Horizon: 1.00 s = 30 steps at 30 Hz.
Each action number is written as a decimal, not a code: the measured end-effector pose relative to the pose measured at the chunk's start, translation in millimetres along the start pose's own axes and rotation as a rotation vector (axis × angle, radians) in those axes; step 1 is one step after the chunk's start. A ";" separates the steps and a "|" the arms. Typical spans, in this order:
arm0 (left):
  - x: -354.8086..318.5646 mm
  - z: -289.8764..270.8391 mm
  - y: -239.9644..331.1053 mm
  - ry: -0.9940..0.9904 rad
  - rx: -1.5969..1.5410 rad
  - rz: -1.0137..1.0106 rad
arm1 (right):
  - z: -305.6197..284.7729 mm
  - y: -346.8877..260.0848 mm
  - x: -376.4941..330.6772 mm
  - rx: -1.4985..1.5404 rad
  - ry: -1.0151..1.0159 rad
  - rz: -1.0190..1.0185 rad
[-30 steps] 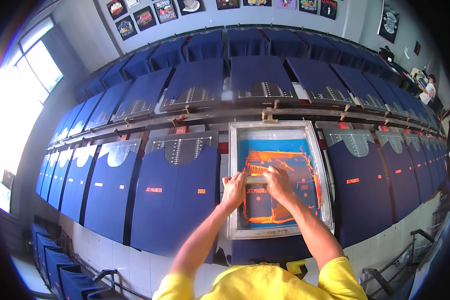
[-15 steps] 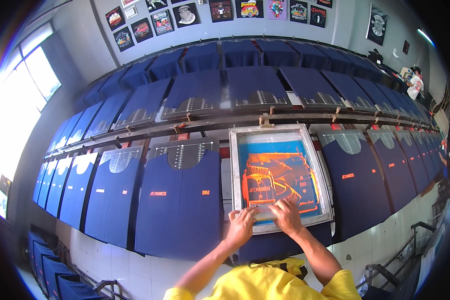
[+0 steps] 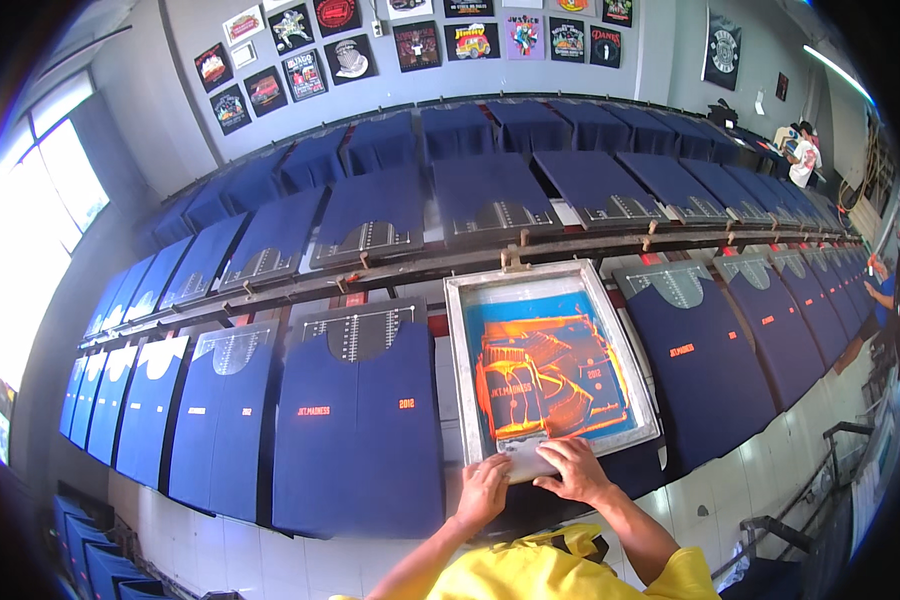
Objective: The person performs manual screen printing by using a small squeegee to spread ink across a screen and then lifting the frame to move between garments on a long rack.
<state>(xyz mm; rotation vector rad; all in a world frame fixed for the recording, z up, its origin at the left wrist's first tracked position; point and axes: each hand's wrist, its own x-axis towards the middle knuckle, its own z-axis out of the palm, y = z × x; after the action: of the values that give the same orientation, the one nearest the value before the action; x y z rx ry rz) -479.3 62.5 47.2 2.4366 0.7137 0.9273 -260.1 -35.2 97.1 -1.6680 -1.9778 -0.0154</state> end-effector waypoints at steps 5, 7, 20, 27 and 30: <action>22.2 -0.7 -29.6 0.285 -0.172 -0.267 | -33.7 100.3 -7.8 0.086 0.366 0.312; 27.8 3.3 -47.9 0.278 -0.286 -0.451 | -45.3 146.5 -16.5 -0.037 0.413 0.462; 76.1 -4.5 -33.6 0.230 -0.694 -0.873 | -16.9 234.1 -40.8 0.351 0.391 0.467; 62.5 -2.8 -37.4 0.346 -0.671 -0.781 | -34.1 227.7 -27.5 1.015 0.459 0.682; 73.9 -30.5 -27.2 0.180 -0.656 -0.837 | -43.7 223.5 -48.9 1.179 0.503 0.684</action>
<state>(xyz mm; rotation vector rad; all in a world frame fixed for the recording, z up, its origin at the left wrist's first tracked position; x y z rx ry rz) -461.6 134.2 88.1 1.3027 1.1384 0.8360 -34.3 -43.3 40.3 -1.2086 -0.6566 0.7431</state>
